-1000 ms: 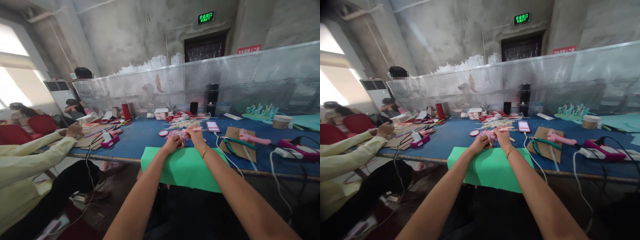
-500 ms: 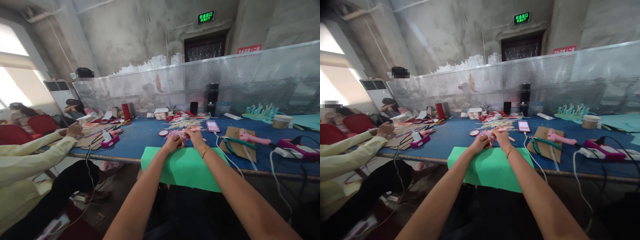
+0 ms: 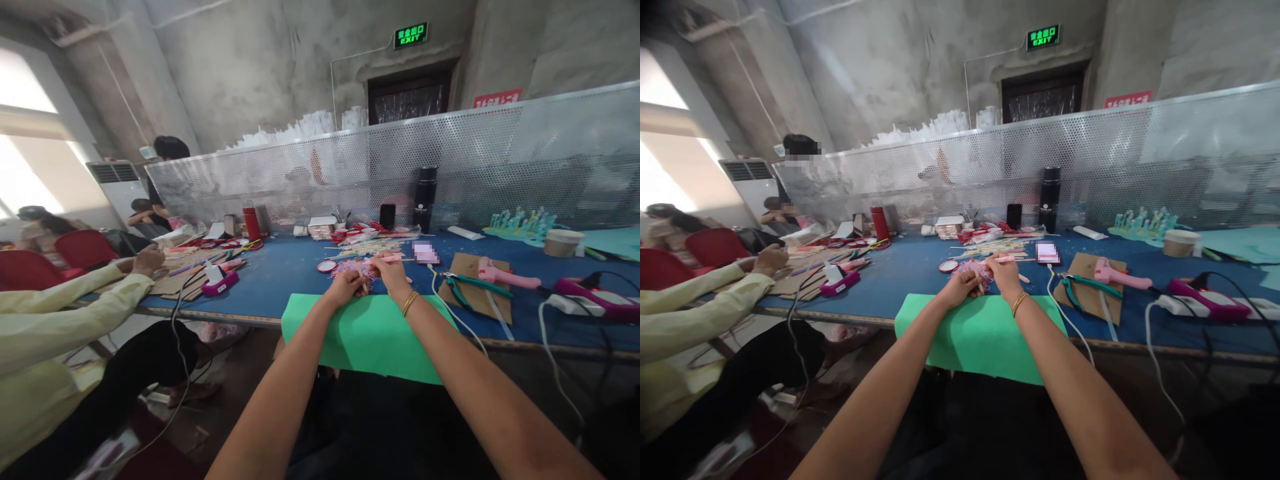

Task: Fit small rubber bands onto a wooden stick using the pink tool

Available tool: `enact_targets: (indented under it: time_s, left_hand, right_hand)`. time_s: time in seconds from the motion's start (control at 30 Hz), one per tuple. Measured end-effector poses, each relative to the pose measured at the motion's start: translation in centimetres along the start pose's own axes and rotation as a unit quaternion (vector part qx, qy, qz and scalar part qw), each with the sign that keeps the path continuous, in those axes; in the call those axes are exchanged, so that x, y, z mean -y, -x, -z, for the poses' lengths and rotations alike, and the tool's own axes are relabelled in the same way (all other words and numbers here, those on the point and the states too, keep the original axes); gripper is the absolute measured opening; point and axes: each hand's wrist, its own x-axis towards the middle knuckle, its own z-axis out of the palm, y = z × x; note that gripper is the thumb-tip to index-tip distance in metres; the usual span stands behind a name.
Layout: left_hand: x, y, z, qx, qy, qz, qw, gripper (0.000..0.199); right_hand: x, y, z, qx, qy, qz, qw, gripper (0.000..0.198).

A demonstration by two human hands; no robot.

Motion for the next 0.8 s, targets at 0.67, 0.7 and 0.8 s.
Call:
enact_targets:
  time_s: [0.67,0.7,0.8]
  left_hand:
    - [0.0,0.01,-0.01,-0.003,0.01,0.0,1.0,0.029]
    - [-0.03,0.02,0.0,-0.004,0.009,0.002,1.0,0.029]
    - [-0.06,0.04,0.0,-0.005,0.005,0.001,1.0,0.029]
  right_hand:
    - [0.09,0.13,-0.12,0.016,0.016,0.0,1.0,0.027]
    - [0.08,0.12,-0.12,0.015,0.016,-0.003,1.0,0.027]
    - [0.05,0.06,-0.04,-0.007,0.014,-0.001,1.0,0.027]
